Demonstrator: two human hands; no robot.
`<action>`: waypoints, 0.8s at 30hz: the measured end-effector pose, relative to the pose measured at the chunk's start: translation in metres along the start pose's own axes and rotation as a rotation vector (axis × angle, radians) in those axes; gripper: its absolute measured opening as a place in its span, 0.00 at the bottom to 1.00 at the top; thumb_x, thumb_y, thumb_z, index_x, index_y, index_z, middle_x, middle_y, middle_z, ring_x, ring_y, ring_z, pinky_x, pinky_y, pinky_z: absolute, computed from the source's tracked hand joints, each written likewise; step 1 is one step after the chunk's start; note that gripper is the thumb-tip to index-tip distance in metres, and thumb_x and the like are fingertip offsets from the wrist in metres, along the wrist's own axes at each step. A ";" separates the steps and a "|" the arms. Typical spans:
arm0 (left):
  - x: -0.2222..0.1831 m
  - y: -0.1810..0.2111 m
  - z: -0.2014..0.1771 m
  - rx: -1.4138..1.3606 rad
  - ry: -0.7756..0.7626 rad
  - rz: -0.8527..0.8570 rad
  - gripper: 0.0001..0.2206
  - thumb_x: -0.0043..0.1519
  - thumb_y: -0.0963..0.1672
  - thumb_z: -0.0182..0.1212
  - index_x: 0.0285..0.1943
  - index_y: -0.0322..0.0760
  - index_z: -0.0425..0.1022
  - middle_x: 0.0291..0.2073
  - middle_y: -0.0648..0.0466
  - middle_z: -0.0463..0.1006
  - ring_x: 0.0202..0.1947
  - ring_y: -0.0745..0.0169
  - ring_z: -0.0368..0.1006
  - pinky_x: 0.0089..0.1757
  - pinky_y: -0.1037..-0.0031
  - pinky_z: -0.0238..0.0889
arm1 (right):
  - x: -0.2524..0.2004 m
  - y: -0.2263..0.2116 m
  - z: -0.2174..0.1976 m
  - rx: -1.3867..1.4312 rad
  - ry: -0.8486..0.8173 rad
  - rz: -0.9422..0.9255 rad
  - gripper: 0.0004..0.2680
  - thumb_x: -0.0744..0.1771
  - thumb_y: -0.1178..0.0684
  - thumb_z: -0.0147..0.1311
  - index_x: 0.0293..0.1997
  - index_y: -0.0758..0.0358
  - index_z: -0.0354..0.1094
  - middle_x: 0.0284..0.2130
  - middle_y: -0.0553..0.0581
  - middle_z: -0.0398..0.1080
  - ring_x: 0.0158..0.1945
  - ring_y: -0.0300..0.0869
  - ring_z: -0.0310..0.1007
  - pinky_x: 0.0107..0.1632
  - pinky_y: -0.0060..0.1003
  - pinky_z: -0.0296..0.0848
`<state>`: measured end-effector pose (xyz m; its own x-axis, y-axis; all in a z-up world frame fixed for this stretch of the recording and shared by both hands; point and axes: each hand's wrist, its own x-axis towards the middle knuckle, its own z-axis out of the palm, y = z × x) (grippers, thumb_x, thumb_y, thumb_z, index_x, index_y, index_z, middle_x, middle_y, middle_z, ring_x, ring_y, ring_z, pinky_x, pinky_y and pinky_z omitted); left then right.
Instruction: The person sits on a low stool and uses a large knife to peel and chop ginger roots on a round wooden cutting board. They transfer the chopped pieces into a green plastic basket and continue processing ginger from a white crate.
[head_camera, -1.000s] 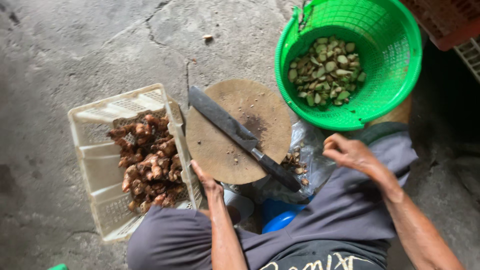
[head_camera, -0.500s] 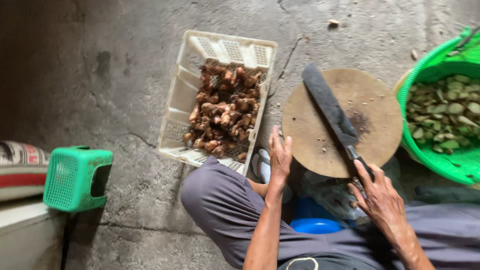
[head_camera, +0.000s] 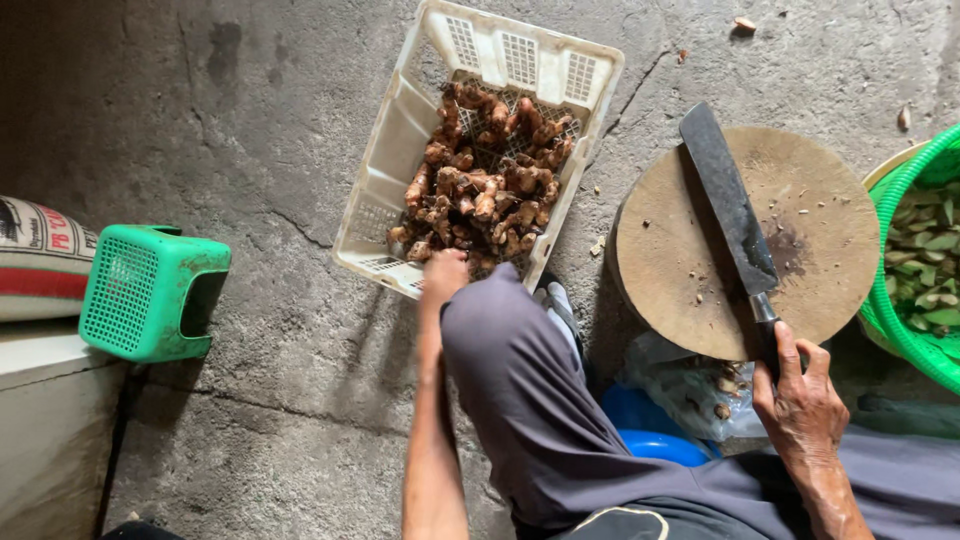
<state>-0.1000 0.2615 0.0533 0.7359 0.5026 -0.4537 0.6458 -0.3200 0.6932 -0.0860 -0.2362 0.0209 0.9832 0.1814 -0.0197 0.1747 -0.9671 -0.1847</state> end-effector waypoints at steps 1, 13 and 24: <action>0.004 -0.028 0.028 0.070 -0.039 0.051 0.18 0.72 0.47 0.42 0.65 0.34 0.68 0.58 0.45 0.72 0.59 0.51 0.68 0.58 0.61 0.62 | 0.000 0.000 0.000 0.006 0.005 0.000 0.26 0.66 0.48 0.60 0.76 0.45 0.61 0.56 0.57 0.66 0.44 0.55 0.77 0.42 0.50 0.77; -0.001 -0.139 0.095 0.907 -0.045 0.558 0.10 0.61 0.45 0.52 0.33 0.40 0.79 0.33 0.46 0.79 0.40 0.45 0.73 0.49 0.53 0.57 | 0.001 -0.005 -0.014 0.078 -0.018 0.020 0.26 0.66 0.48 0.60 0.75 0.43 0.60 0.56 0.60 0.66 0.47 0.57 0.76 0.43 0.52 0.76; -0.079 -0.126 0.071 0.842 0.070 0.533 0.12 0.61 0.46 0.57 0.26 0.36 0.79 0.24 0.47 0.76 0.33 0.48 0.72 0.44 0.57 0.60 | -0.001 0.017 0.001 0.137 -0.058 0.022 0.27 0.66 0.50 0.61 0.77 0.48 0.60 0.53 0.59 0.65 0.50 0.55 0.74 0.48 0.48 0.75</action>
<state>-0.2255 0.2052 -0.0376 0.9753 0.1651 -0.1465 0.1883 -0.9687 0.1618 -0.0844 -0.2525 0.0170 0.9813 0.1747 -0.0811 0.1409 -0.9382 -0.3162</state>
